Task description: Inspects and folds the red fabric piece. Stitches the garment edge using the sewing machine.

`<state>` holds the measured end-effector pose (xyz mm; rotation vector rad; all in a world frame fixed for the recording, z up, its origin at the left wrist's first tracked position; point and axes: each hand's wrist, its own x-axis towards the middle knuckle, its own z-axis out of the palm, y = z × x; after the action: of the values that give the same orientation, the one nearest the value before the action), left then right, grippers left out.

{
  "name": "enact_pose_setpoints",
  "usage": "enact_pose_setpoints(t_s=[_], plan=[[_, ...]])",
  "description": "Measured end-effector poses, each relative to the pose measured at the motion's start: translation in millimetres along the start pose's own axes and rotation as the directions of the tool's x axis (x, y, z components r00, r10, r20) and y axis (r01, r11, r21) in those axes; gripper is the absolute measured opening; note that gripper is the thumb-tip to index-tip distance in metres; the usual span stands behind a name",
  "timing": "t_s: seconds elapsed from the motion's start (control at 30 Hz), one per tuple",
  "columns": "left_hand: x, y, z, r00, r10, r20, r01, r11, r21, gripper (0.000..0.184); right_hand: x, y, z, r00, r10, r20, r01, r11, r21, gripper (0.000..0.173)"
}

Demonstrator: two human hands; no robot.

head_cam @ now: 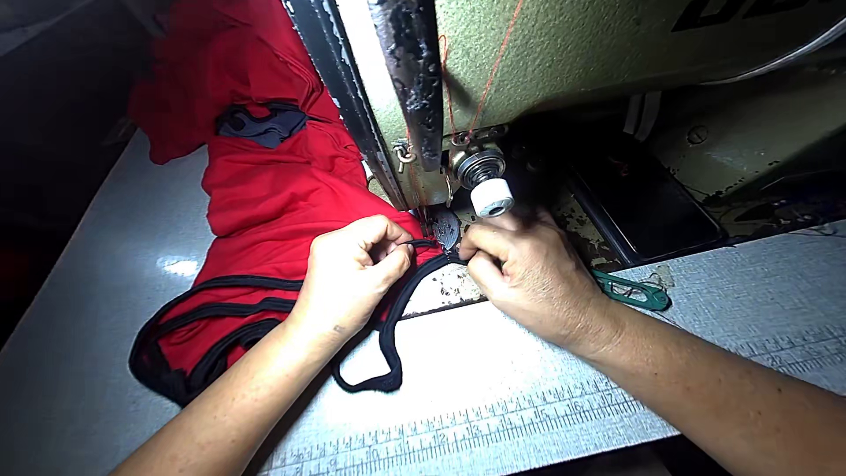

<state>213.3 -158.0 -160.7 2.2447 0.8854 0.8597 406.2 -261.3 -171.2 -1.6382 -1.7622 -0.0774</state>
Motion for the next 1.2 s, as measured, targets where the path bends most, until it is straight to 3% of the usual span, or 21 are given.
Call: enact_pose_setpoints(t_s=[0.1,0.23,0.4,0.57,0.77,0.9,1.2], plan=[[-1.2,-3.1,2.1,0.998,0.064,0.019,-0.064,0.997,0.030,0.008,1.2,2.4,-1.7,0.997,0.032,-0.073,-0.033,0.999,-0.016,0.019],[-1.1,-2.0,2.8,1.000,0.026,0.003,-0.026,1.000,0.005,0.007,0.6,1.8,1.4,0.982,-0.190,0.002,0.189,0.978,0.092,0.029],[-0.8,-1.6,1.9,1.000,-0.001,-0.002,0.001,1.000,-0.013,0.006,2.7,0.6,1.1,0.960,-0.272,0.071,0.267,0.961,0.072,0.038],[2.0,0.2,0.8,0.995,-0.094,-0.024,0.091,0.990,-0.106,0.005,3.2,2.0,4.6,0.966,-0.176,0.187,0.183,0.983,-0.020,0.026],[2.0,-1.6,0.6,0.995,-0.094,-0.018,0.091,0.990,-0.111,0.005,2.5,4.1,2.6,0.981,-0.154,0.122,0.138,0.982,0.126,0.018],[1.4,-3.2,2.8,0.997,-0.070,-0.025,0.067,0.990,-0.121,0.006,3.1,4.9,5.9,0.984,-0.152,0.090,0.139,0.981,0.138,0.017],[-0.6,-3.4,4.2,1.000,0.016,-0.021,-0.016,1.000,-0.027,0.009,3.3,4.7,1.6,0.959,-0.213,0.185,0.196,0.975,0.109,0.026]])
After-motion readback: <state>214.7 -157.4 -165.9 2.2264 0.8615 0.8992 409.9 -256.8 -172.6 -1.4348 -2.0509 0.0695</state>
